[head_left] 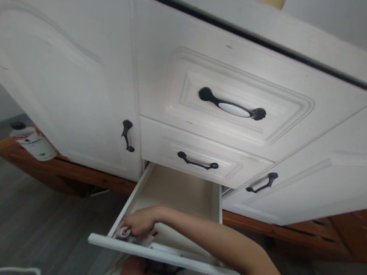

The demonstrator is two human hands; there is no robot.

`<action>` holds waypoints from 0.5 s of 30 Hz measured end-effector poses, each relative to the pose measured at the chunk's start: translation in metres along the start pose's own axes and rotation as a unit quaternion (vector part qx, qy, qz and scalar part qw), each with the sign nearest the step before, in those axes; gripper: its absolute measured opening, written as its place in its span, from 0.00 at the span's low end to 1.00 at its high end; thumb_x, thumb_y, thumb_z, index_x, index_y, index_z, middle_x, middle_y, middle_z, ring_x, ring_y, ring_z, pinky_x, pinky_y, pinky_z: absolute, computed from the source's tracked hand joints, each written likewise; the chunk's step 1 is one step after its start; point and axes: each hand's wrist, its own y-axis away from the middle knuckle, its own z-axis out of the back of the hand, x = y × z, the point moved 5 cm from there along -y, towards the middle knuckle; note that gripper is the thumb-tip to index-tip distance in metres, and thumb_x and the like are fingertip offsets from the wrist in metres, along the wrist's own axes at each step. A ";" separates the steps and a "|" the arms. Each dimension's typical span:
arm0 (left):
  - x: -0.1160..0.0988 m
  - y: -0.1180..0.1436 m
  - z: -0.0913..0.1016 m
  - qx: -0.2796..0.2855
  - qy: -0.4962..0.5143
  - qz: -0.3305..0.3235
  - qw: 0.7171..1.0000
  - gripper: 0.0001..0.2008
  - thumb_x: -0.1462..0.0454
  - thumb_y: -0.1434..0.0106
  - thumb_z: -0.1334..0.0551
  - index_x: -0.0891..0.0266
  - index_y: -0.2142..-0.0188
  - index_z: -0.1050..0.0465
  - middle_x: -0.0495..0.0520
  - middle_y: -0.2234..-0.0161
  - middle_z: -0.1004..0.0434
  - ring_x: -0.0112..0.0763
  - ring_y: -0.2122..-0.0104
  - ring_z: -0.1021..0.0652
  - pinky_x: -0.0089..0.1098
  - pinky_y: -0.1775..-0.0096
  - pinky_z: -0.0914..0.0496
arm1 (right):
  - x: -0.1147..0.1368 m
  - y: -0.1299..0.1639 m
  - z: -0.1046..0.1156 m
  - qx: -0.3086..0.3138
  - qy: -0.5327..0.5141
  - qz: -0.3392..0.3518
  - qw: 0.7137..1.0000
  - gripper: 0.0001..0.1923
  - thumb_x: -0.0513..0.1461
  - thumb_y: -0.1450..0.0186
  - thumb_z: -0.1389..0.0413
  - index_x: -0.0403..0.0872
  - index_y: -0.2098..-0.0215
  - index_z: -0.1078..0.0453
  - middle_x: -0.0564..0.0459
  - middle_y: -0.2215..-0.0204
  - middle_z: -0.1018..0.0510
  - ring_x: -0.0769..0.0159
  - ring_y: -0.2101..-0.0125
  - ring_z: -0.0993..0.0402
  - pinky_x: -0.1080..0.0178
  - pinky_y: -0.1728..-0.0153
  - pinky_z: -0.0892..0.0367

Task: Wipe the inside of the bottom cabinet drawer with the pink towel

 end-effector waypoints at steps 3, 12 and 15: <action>0.000 0.000 0.002 0.035 0.002 0.010 0.999 0.18 0.69 0.45 0.44 0.60 0.61 0.17 0.60 0.57 0.14 0.51 0.51 0.18 0.44 0.47 0.27 | -0.011 0.018 -0.005 0.016 0.015 -0.018 1.000 0.13 0.29 0.45 0.46 0.46 0.63 0.27 0.62 0.82 0.31 0.70 0.80 0.35 0.68 0.78 0.41; 0.001 0.001 0.002 0.049 0.018 0.005 0.999 0.21 0.66 0.41 0.44 0.66 0.52 0.19 0.66 0.51 0.17 0.53 0.46 0.21 0.44 0.43 0.30 | -0.078 0.190 -0.049 0.040 0.081 -0.163 0.982 0.23 0.30 0.45 0.46 0.46 0.53 0.22 0.52 0.71 0.19 0.66 0.73 0.29 0.65 0.72 0.37; 0.001 0.001 0.000 0.053 0.019 0.012 0.998 0.21 0.64 0.40 0.44 0.66 0.53 0.19 0.66 0.51 0.17 0.54 0.47 0.21 0.45 0.43 0.31 | -0.077 0.216 -0.063 0.026 0.111 -0.183 0.976 0.25 0.30 0.46 0.46 0.49 0.53 0.22 0.52 0.67 0.16 0.64 0.71 0.25 0.64 0.70 0.36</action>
